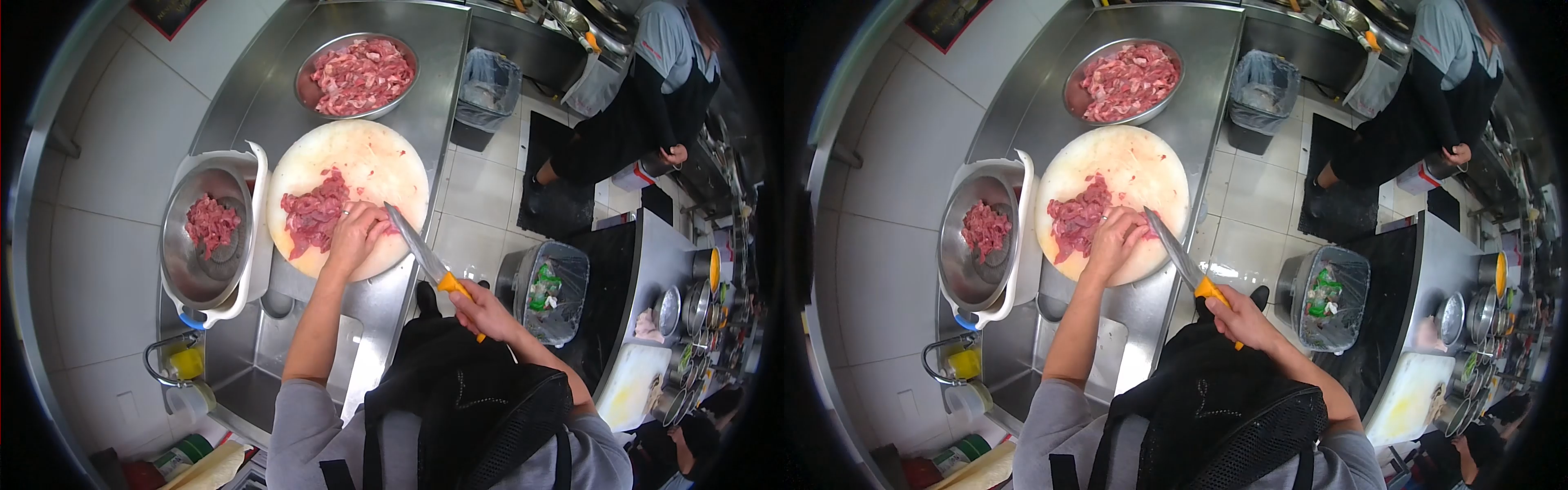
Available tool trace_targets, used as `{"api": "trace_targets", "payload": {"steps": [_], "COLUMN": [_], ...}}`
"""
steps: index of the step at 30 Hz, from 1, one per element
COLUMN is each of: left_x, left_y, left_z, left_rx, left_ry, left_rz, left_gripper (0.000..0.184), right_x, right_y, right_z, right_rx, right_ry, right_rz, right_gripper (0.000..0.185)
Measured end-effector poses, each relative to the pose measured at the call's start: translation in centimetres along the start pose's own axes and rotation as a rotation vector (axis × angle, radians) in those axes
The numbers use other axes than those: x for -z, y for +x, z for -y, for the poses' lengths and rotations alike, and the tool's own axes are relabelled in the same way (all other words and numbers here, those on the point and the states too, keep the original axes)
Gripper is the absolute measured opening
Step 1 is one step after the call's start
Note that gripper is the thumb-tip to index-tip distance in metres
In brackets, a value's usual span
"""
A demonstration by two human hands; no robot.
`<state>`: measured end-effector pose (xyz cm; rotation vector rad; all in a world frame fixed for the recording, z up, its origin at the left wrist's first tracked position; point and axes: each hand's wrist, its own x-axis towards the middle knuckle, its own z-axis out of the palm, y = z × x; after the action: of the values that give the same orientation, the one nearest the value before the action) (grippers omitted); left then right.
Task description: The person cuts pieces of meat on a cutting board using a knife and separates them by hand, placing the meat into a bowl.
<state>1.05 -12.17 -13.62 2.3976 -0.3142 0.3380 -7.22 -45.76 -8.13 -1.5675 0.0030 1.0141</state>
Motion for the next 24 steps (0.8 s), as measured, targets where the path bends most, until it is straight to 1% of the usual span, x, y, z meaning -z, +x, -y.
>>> {"api": "trace_targets", "payload": {"steps": [3, 5, 8, 10, 15, 17, 19, 20, 22, 24], "left_x": [-0.2, -0.3, 0.0, -0.3, -0.4, -0.5, -0.7, -0.9, -0.8, -0.9], "left_y": [0.0, 0.0, 0.1, 0.0, -0.1, -0.2, -0.3, -0.4, -0.4, -0.5], "left_z": [0.0, 0.1, -0.3, 0.0, -0.6, -0.5, -0.2, -0.1, 0.0, 0.0], "left_rx": [0.002, -0.044, -0.04, -0.048, -0.053, -0.007, -0.034, -0.061, -0.059, -0.06], "left_ry": [-0.016, 0.005, 0.041, 0.042, 0.066, 0.02, 0.051, 0.082, 0.107, 0.133], "left_rz": [0.006, -0.015, 0.0, -0.012, -0.051, -0.038, -0.05, -0.059, -0.064, -0.067], "left_gripper": [0.013, 0.011, 0.01, 0.009, 0.009, 0.009, 0.009, 0.009, 0.009, 0.009], "right_x": [-0.1, -0.3, -0.4, -0.6, -0.7, -0.3, 0.1, 0.1, 0.3, 0.3], "right_y": [0.0, 0.5, 3.2, 5.0, 3.0, 1.9, 1.5, 2.0, 3.9, 4.6], "right_z": [0.2, 0.4, 0.9, 1.0, 1.0, 0.7, 0.7, 0.8, 1.2, 1.5], "right_rx": [0.006, 0.012, 0.017, 0.077, 0.02, -0.003, -0.041, -0.041, 0.039, 0.023], "right_ry": [-0.038, -0.047, -0.065, -0.012, -0.016, -0.025, -0.019, -0.02, -0.004, 0.002], "right_rz": [-0.017, -0.021, -0.023, -0.009, -0.01, -0.003, 0.015, 0.013, 0.043, 0.054], "right_gripper": [0.051, 0.051, 0.052, 0.048, 0.045, 0.044, 0.042, 0.042, 0.041, 0.04]}}
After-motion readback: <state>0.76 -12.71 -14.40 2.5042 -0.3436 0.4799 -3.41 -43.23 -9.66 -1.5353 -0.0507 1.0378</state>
